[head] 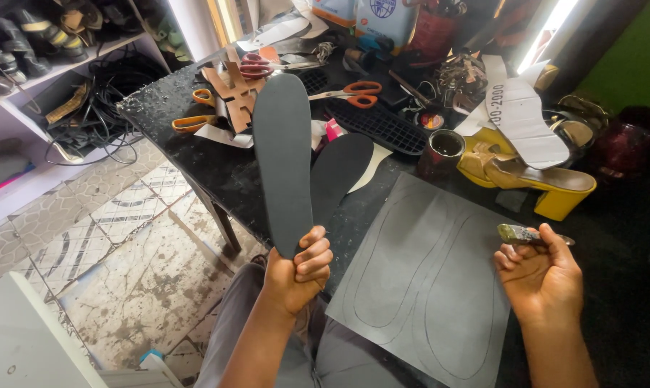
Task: Applying glue to the surface of shoe soles using a brush.
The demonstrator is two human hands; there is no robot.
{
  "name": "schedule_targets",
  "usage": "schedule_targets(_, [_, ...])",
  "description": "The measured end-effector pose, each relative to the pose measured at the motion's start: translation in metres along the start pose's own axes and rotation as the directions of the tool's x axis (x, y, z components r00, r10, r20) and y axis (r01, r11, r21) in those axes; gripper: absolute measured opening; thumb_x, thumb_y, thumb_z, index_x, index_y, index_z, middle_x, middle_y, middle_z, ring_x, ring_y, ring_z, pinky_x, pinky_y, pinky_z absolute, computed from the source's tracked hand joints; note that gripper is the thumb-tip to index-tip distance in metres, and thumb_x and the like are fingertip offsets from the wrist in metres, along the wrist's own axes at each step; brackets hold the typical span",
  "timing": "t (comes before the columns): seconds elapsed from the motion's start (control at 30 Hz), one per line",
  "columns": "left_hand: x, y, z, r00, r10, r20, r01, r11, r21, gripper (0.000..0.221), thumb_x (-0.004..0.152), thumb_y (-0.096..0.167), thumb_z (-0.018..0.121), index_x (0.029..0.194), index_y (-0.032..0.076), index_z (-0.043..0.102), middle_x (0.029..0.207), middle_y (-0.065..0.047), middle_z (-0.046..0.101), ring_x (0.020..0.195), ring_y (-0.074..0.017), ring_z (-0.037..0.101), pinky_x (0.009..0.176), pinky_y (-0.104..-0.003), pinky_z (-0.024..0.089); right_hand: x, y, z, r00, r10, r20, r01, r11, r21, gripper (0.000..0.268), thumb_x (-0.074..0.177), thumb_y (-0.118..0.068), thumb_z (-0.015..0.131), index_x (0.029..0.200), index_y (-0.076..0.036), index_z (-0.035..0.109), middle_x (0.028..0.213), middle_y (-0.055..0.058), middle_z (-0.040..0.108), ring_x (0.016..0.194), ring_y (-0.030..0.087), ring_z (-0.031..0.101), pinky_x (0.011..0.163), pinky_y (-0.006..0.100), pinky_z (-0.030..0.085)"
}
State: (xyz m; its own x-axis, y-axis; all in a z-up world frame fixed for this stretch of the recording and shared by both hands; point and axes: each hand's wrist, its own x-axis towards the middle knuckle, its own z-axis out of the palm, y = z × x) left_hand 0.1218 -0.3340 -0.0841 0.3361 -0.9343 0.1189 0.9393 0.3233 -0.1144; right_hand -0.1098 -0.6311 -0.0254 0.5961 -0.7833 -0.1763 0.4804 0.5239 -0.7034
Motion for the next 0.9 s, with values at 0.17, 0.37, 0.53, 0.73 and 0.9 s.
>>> schedule_targets(0.17, [0.011, -0.007, 0.015, 0.915, 0.300, -0.270, -0.173, 0.897, 0.407, 0.038, 0.102, 0.025, 0.048, 0.069, 0.008, 0.047, 0.095, -0.011, 0.065, 0.109, -0.0278, 0.068, 0.096, -0.037, 0.055, -0.004, -0.001, 0.005, 0.999, -0.028, -0.021, 0.028, 1.000, -0.010, 0.026, 0.110, -0.026, 0.060, 0.089, -0.011, 0.058, 0.071, 0.002, 0.054, 0.066, 0.016, 0.048, 0.065, 0.030, 0.037])
schedule_targets(0.37, [0.040, 0.023, -0.026, 0.925, 0.380, 0.021, -0.354, 0.840, 0.410, 0.033, 0.101, 0.027, 0.054, 0.076, 0.007, 0.058, 0.120, -0.020, 0.068, 0.127, -0.0362, 0.062, 0.110, -0.060, 0.043, -0.002, 0.000, 0.001, 1.000, 0.004, 0.028, -0.005, 1.000, 0.012, 0.027, 0.109, -0.026, 0.060, 0.087, -0.011, 0.058, 0.071, 0.003, 0.053, 0.066, 0.017, 0.047, 0.064, 0.031, 0.038])
schedule_targets(0.53, [0.068, 0.046, -0.001, 0.753, 0.649, -0.107, -0.389, 0.570, 0.724, 0.041, 0.105, 0.037, 0.048, 0.117, 0.002, 0.065, 0.121, -0.012, 0.065, 0.123, -0.0275, 0.061, 0.111, -0.046, 0.047, 0.002, 0.002, -0.003, 0.999, 0.032, 0.003, -0.032, 0.999, 0.033, 0.026, 0.108, -0.025, 0.060, 0.087, -0.012, 0.058, 0.071, 0.003, 0.054, 0.065, 0.018, 0.047, 0.063, 0.031, 0.037])
schedule_targets(0.73, [0.058, 0.046, 0.005, 0.681, 0.733, 0.004, -0.211, 0.191, 0.959, 0.036, 0.109, 0.034, 0.048, 0.097, 0.003, 0.062, 0.092, -0.001, 0.057, 0.085, -0.0130, 0.051, 0.074, -0.030, 0.044, 0.001, 0.001, -0.001, 1.000, 0.008, -0.010, -0.008, 1.000, -0.009, 0.025, 0.109, -0.026, 0.058, 0.088, -0.012, 0.059, 0.071, 0.003, 0.054, 0.066, 0.018, 0.048, 0.065, 0.032, 0.038])
schedule_targets(0.9, [0.011, 0.002, 0.031, 0.613, 0.776, 0.149, -0.095, -0.115, 0.989, 0.040, 0.107, 0.032, 0.045, 0.078, 0.006, 0.056, 0.069, 0.004, 0.048, 0.063, -0.0065, 0.037, 0.057, -0.027, 0.034, 0.003, 0.001, -0.005, 1.000, 0.009, -0.012, -0.010, 1.000, -0.017, 0.027, 0.111, -0.026, 0.057, 0.088, -0.011, 0.060, 0.073, 0.003, 0.055, 0.068, 0.018, 0.048, 0.065, 0.032, 0.038])
